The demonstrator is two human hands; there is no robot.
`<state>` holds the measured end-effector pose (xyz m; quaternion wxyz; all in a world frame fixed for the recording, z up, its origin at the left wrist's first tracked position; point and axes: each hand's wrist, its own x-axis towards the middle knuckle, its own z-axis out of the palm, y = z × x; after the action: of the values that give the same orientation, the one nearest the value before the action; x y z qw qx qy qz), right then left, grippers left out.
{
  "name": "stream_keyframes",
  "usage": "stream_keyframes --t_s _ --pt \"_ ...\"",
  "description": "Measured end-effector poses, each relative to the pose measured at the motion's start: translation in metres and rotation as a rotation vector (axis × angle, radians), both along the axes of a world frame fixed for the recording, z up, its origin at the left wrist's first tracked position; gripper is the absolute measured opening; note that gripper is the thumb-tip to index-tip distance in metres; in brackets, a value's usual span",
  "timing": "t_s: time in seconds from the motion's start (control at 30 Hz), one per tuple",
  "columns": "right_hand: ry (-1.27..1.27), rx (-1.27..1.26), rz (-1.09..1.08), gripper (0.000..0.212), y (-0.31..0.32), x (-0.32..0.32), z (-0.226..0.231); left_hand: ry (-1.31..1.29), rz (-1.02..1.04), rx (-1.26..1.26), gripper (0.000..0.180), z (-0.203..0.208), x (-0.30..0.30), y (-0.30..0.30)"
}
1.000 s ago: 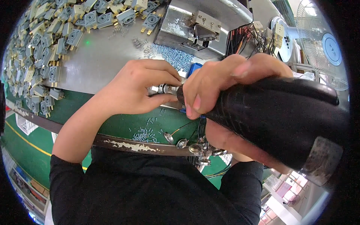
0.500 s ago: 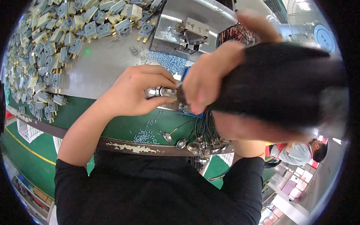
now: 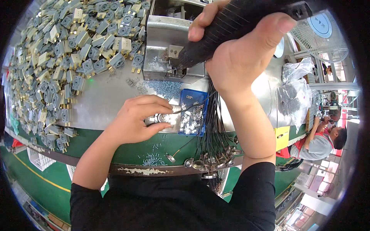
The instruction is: Assembling electronic components by connecting wire harnesses and using a power screwdriver to secure them.
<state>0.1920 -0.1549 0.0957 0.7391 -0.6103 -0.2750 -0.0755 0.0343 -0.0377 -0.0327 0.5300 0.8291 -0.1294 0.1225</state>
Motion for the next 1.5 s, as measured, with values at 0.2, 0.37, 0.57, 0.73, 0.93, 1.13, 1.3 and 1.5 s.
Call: stream_keyframes --t_s 0.2,0.37,0.57,0.73,0.93,1.13,1.3,1.5 --pt "0.049 -0.011 0.037 0.093 0.0 0.006 -0.001 0.017 -0.014 -0.01 0.028 0.002 0.002 0.0" --pt "0.105 0.024 0.078 0.093 0.0 0.008 -0.005 0.002 -0.007 0.003 0.024 0.001 0.002 0.001" --pt "0.101 0.062 0.379 0.116 -0.014 0.035 -0.016 -0.002 -0.011 0.009 0.024 0.001 0.002 0.001" --pt "0.091 -0.021 0.291 0.112 -0.011 0.025 -0.016 0.024 -0.007 -0.018 0.029 0.001 0.0 0.001" --pt "0.017 -0.103 0.269 0.114 -0.011 0.014 -0.004 0.021 -0.01 -0.017 0.029 0.001 0.0 0.001" --pt "-0.023 -0.117 0.173 0.114 -0.008 0.019 -0.005 0.034 -0.015 -0.016 0.03 0.0 0.0 0.001" --pt "-0.003 -0.117 0.205 0.113 -0.008 0.02 -0.007 0.026 -0.023 -0.013 0.029 0.0 0.001 0.001" --pt "0.037 -0.044 0.282 0.11 -0.013 0.027 -0.014 0.037 -0.021 -0.009 0.029 0.001 0.0 0.002"
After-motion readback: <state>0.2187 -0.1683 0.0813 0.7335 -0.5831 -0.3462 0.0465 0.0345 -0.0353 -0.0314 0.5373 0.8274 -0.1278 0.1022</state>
